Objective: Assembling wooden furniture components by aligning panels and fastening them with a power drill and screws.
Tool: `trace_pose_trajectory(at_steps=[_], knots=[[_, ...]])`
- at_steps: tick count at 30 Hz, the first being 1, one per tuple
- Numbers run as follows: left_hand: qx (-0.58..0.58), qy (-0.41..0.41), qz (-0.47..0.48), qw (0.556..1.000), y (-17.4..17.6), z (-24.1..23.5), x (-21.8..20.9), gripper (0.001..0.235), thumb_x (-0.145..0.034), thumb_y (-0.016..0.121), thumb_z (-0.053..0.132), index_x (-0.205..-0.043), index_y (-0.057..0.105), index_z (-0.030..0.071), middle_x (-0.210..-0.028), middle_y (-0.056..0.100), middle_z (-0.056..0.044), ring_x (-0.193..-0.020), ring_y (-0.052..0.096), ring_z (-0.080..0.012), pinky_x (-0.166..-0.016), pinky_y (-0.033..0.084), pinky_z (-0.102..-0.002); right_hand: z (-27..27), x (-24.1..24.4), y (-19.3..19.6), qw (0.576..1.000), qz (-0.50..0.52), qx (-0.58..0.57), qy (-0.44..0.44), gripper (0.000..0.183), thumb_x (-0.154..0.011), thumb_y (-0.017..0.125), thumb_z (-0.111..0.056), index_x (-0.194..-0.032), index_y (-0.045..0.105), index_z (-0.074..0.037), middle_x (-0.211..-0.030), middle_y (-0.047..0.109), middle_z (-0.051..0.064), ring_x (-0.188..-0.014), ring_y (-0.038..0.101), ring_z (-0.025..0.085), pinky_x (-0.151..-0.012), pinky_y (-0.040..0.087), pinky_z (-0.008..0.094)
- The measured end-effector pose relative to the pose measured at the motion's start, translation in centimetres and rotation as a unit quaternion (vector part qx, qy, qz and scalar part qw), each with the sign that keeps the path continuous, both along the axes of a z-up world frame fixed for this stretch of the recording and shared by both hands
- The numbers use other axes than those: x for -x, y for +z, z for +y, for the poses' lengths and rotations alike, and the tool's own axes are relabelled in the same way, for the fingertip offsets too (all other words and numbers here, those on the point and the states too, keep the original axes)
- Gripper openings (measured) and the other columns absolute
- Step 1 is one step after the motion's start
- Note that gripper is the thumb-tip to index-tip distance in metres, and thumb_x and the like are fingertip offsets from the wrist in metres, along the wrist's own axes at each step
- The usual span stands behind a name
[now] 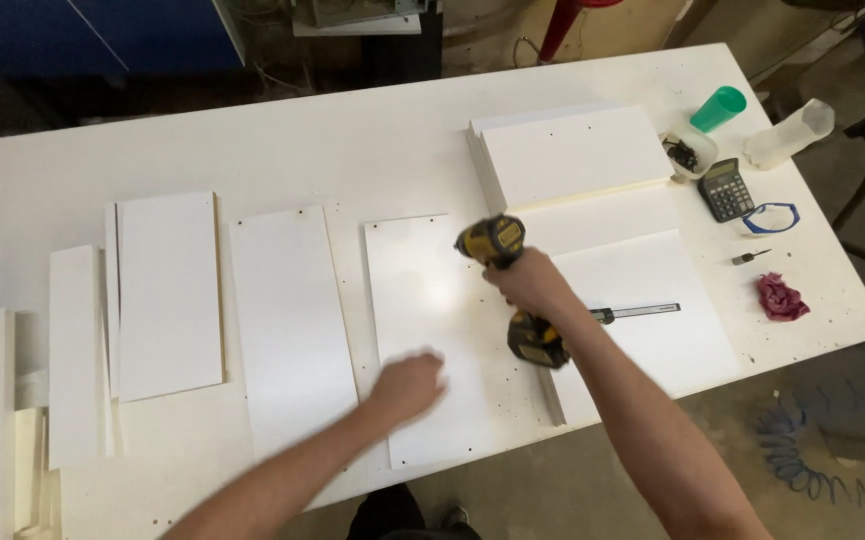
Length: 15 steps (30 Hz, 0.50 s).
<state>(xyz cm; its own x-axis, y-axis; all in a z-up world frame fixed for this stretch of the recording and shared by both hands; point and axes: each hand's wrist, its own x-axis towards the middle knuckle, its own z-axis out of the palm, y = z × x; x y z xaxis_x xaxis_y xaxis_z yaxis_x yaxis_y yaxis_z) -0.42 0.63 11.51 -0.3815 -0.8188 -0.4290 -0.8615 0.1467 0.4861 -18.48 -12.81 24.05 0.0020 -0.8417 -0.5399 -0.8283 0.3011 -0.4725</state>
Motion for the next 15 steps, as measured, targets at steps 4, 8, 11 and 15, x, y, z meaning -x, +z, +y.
trace_pose_trajectory(at_steps=[4,8,11,15], knots=[[-0.058,-0.140,-0.085,0.985,-10.4,12.0,1.9,0.098,-0.095,0.073,0.040,-0.164,0.011,0.007,-0.171,-0.007,-0.019,-0.156,-0.005,-0.0428,-0.127,0.005,-0.055,9.5,3.2,0.0,0.996,-0.007,-0.087,-0.013,0.026,-0.087,0.064,-0.030,-0.092,0.070,-0.005,-0.080,0.074,0.009,-0.067,0.065,0.020,-0.063,0.053,0.033],[0.093,-0.099,-0.067,0.988,-15.1,11.5,1.5,0.083,-0.090,0.079,0.030,-0.158,0.033,0.011,-0.169,0.016,-0.017,-0.153,0.016,-0.0410,-0.124,0.019,-0.053,16.2,5.7,-4.1,0.992,0.012,-0.125,0.008,0.024,-0.090,0.061,-0.033,-0.084,0.060,-0.010,-0.080,0.067,0.005,-0.068,0.059,0.018,-0.062,0.047,0.032],[0.085,-0.085,-0.071,0.990,-11.2,8.6,0.8,0.067,-0.095,0.071,0.030,-0.155,0.046,0.011,-0.166,0.033,-0.016,-0.152,0.030,-0.0406,-0.125,0.027,-0.052,19.0,6.9,-8.0,0.995,0.009,-0.092,0.035,0.044,-0.078,0.067,-0.032,-0.103,0.076,0.002,-0.088,0.076,0.024,-0.095,0.076,0.042,-0.078,0.058,0.047],[0.044,-0.029,-0.008,0.999,-10.4,6.5,-1.3,0.086,-0.087,0.078,0.036,-0.160,0.035,0.019,-0.166,0.035,-0.012,-0.151,0.037,-0.0346,-0.124,0.032,-0.050,20.6,5.8,-10.0,0.990,0.028,-0.074,0.112,0.047,-0.080,0.067,-0.038,-0.106,0.077,0.000,-0.095,0.077,0.023,-0.101,0.074,0.042,-0.081,0.059,0.048]])
